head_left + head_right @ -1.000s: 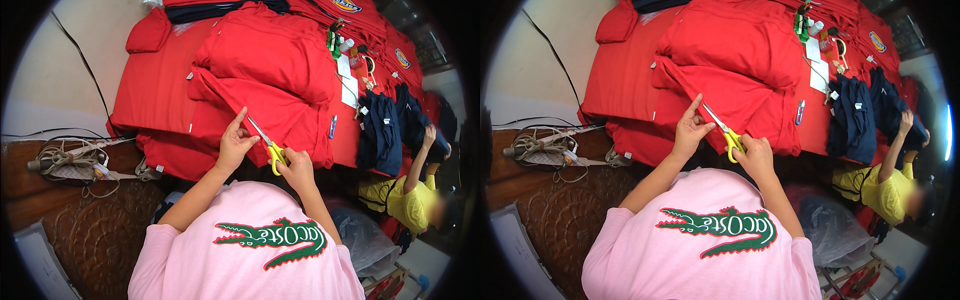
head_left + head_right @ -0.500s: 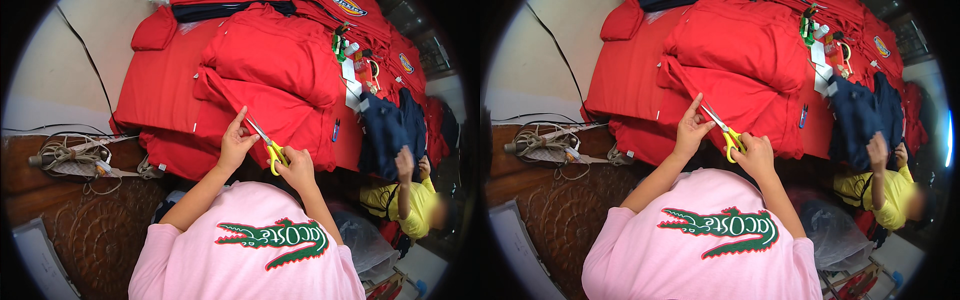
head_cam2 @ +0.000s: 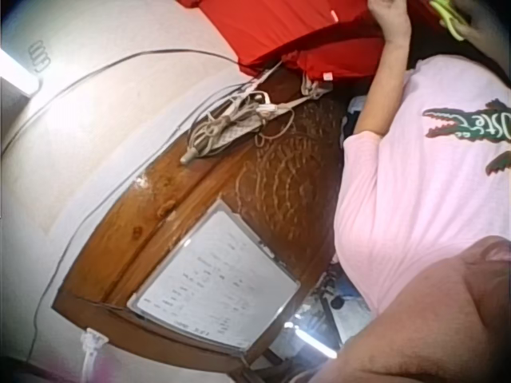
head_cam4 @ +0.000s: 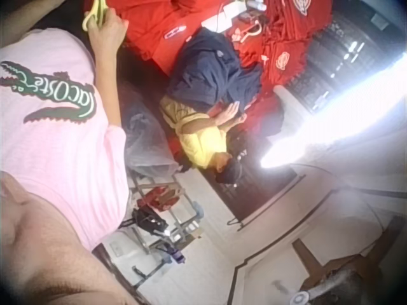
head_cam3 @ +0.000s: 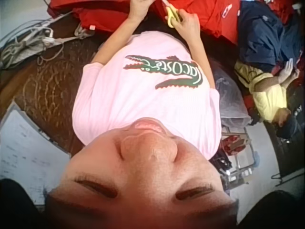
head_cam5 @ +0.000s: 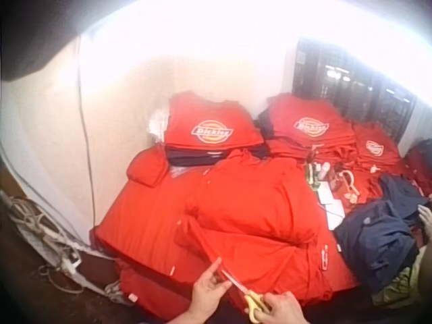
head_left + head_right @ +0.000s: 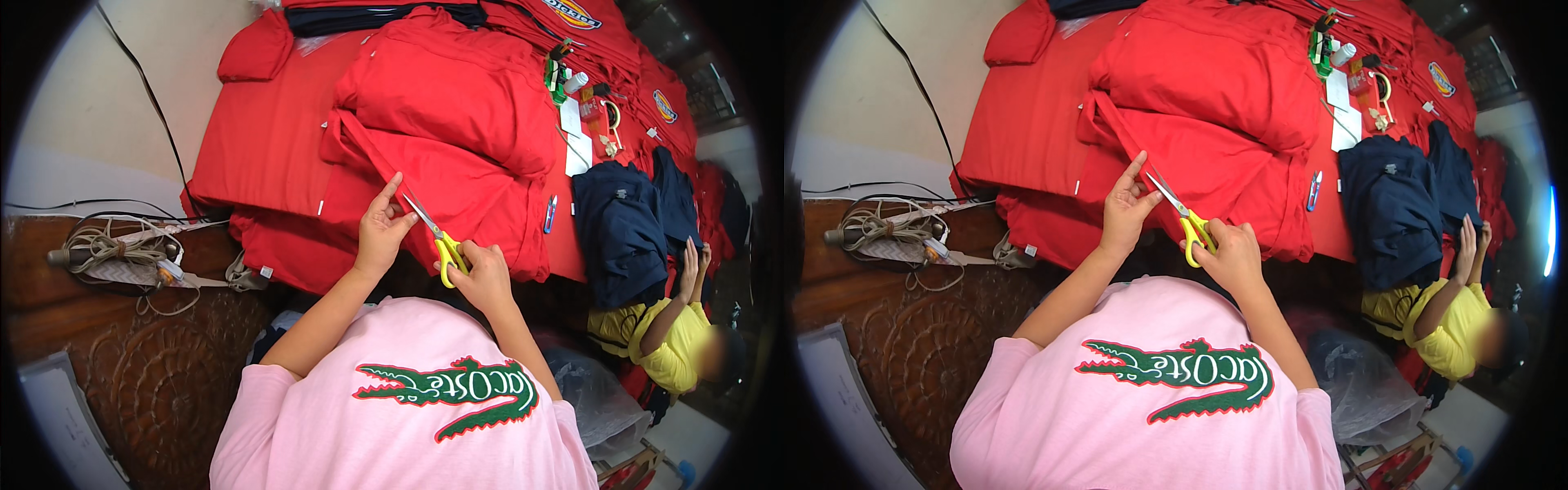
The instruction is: The person trims loose threads from red shirts using shears and moves stacks of dark shirts onto a red surface.
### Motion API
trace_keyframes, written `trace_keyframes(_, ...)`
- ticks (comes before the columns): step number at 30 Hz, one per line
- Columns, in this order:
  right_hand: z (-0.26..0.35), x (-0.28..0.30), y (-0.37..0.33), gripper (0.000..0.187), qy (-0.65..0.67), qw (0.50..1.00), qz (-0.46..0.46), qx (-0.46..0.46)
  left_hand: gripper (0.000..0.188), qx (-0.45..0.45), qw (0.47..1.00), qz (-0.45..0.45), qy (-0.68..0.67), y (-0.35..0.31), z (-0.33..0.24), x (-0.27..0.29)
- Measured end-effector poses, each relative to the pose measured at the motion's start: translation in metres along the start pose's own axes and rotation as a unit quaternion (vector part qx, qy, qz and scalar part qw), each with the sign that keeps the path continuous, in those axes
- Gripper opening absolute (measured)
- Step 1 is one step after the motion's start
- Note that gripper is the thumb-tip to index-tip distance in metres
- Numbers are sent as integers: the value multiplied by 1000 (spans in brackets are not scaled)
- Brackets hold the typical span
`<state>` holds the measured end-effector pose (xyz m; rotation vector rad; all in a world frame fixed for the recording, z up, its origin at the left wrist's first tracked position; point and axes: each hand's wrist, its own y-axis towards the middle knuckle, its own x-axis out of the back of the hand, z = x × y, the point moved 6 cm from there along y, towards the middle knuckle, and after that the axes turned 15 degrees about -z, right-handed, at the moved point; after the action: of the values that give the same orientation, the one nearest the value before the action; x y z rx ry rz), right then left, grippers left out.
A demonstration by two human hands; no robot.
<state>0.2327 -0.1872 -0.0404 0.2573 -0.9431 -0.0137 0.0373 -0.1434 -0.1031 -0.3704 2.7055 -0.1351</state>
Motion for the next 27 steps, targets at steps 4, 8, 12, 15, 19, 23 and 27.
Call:
trace_keyframes(4, 0, 1, 8, 37, 9, 1000, -1, 2, 80, 0, 1000, 13, -23, -2, -2, -6)
trace_keyframes(8, -13, -7, 3, 32, 9, 1000, 7, -7, 83, 14, 1000, 7, -24, -2, 4, -2)
trace_keyframes(12, -18, -15, -2, 21, 78, 977, 67, -186, 83, 25, 999, -22, -25, -4, 5, 0)
trace_keyframes(15, -35, -45, -13, 24, 359, 872, -21, -331, 84, 109, 992, -22, -56, -19, 20, -7)
trace_keyframes(19, -23, -37, 7, 34, 173, 964, -182, -89, 89, 119, 990, 41, -64, -36, 20, -34)
trace_keyframes(23, -39, -36, 5, 32, 363, 892, -118, -242, 87, 119, 989, 52, -66, -16, 20, -43)
trace_keyframes(27, -32, 49, -1, 29, 392, 873, -130, -260, 86, 94, 981, -62, -158, 44, 36, -6)
